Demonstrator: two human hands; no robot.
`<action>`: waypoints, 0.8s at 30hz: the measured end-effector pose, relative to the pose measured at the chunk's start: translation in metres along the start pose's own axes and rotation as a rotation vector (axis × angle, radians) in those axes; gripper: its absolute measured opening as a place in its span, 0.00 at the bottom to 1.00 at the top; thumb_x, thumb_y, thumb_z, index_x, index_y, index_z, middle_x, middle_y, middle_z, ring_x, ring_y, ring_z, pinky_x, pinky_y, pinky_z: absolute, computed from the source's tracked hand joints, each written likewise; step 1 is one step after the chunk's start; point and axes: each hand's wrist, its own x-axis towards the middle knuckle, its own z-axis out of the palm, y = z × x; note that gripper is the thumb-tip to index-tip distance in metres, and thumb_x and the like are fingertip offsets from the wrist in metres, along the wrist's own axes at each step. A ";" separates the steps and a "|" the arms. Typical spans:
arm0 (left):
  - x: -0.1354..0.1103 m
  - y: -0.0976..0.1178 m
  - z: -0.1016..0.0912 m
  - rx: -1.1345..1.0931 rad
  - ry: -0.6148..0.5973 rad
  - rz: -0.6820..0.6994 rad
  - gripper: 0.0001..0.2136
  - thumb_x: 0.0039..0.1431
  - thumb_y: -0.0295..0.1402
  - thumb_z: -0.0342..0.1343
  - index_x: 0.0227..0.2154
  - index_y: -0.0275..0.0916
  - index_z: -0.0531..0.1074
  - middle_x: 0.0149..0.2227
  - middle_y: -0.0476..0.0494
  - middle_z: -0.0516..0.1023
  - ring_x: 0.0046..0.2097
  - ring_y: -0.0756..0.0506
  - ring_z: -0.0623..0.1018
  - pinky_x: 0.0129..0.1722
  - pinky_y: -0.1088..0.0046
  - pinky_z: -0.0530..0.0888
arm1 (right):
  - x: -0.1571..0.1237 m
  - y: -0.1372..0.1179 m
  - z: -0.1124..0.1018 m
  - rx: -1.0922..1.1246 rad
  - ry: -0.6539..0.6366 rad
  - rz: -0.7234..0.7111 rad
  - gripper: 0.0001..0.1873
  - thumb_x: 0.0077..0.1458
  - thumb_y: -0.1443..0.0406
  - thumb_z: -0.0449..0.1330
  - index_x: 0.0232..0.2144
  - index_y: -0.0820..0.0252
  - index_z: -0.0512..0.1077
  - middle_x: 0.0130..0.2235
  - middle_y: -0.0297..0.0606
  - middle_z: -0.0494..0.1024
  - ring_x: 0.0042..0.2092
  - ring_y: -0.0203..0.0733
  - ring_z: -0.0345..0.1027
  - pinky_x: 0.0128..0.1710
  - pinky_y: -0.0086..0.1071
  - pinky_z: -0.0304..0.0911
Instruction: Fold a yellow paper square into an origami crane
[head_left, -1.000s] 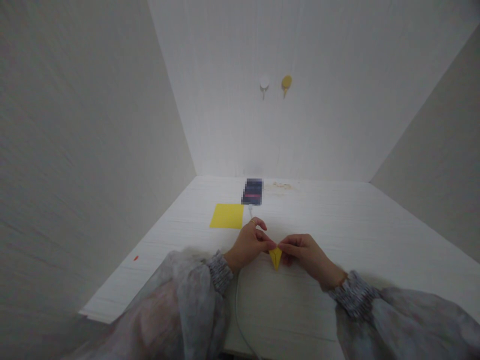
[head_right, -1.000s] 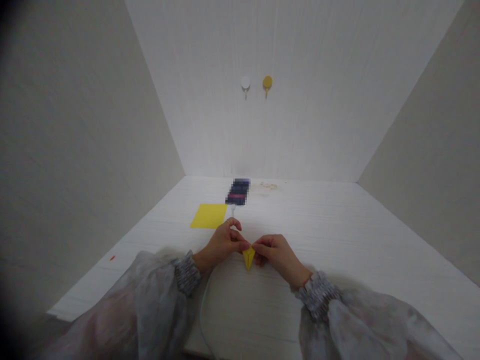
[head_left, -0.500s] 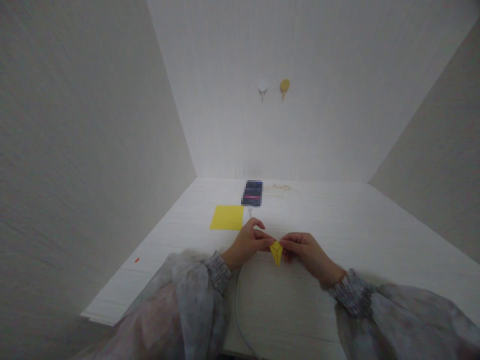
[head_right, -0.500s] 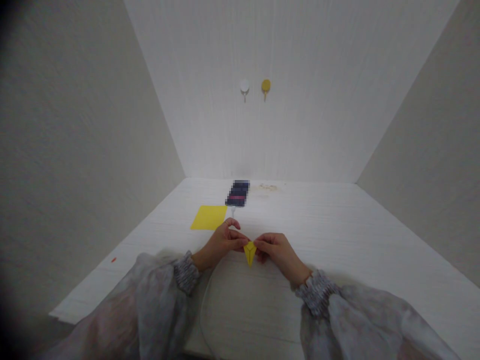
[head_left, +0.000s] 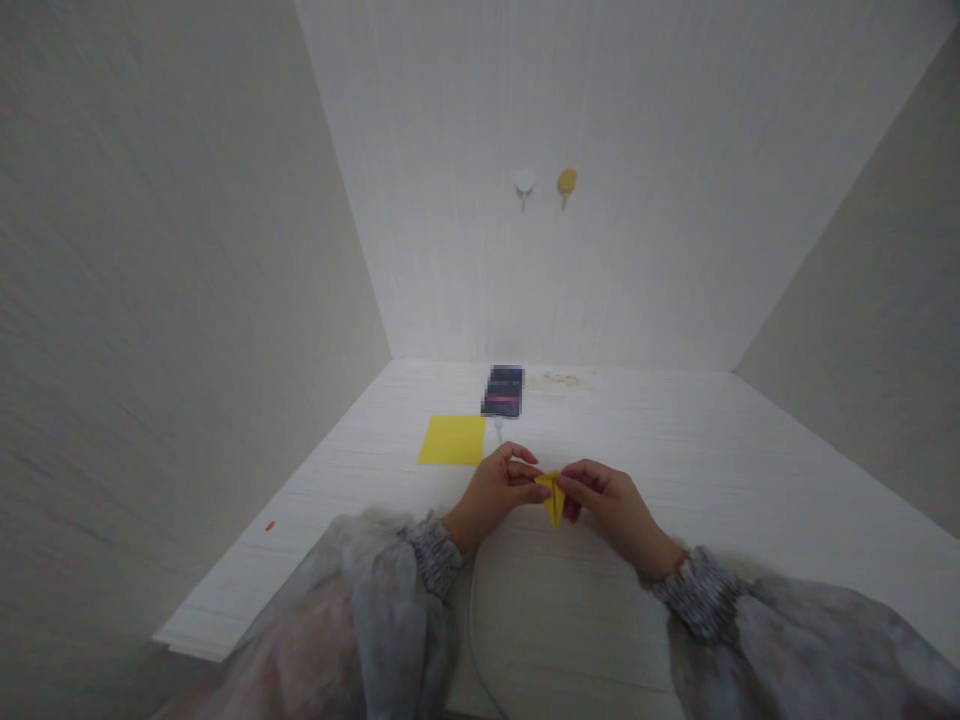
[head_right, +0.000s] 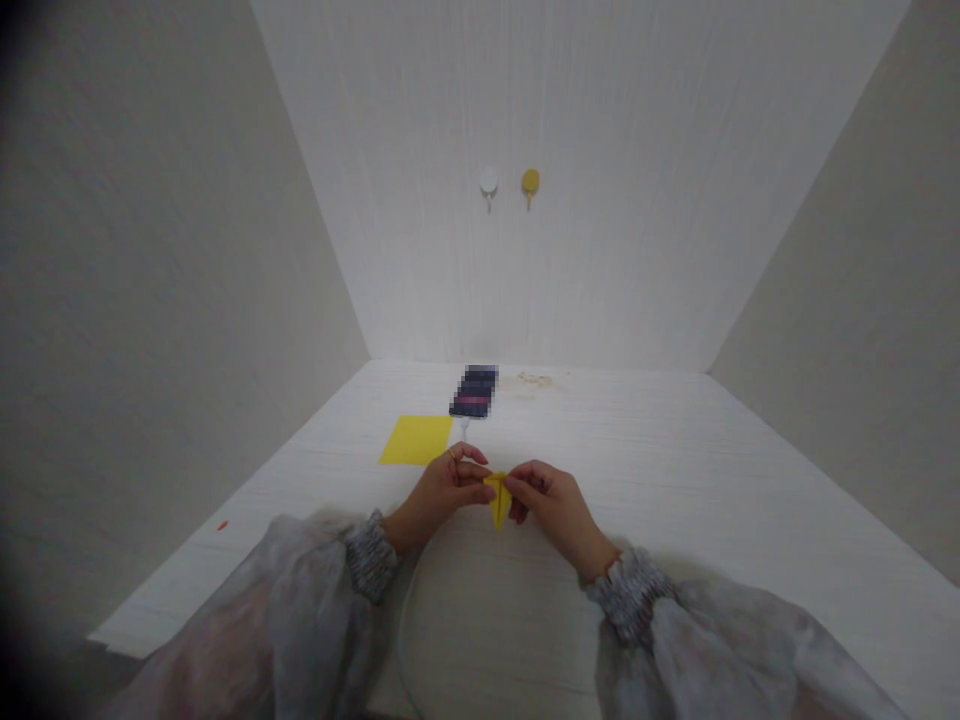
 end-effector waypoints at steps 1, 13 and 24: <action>0.000 0.001 0.001 0.005 -0.006 0.003 0.20 0.34 0.28 0.62 0.31 0.36 0.60 0.27 0.47 0.75 0.30 0.50 0.75 0.33 0.72 0.70 | 0.000 -0.001 0.000 0.015 0.004 0.018 0.12 0.44 0.57 0.56 0.24 0.62 0.66 0.16 0.30 0.69 0.18 0.32 0.62 0.19 0.26 0.58; -0.001 0.001 0.004 0.083 -0.012 0.010 0.13 0.40 0.33 0.59 0.29 0.35 0.64 0.24 0.49 0.73 0.26 0.51 0.73 0.27 0.75 0.70 | 0.001 0.001 0.003 0.046 -0.014 0.076 0.13 0.44 0.57 0.56 0.21 0.62 0.64 0.18 0.31 0.67 0.19 0.30 0.60 0.19 0.25 0.56; -0.001 -0.001 0.000 0.025 0.046 -0.081 0.12 0.40 0.35 0.59 0.27 0.31 0.71 0.27 0.44 0.74 0.29 0.50 0.74 0.32 0.73 0.71 | -0.002 0.009 -0.008 -0.124 -0.171 -0.138 0.11 0.48 0.63 0.55 0.36 0.58 0.63 0.27 0.32 0.67 0.28 0.33 0.62 0.27 0.28 0.59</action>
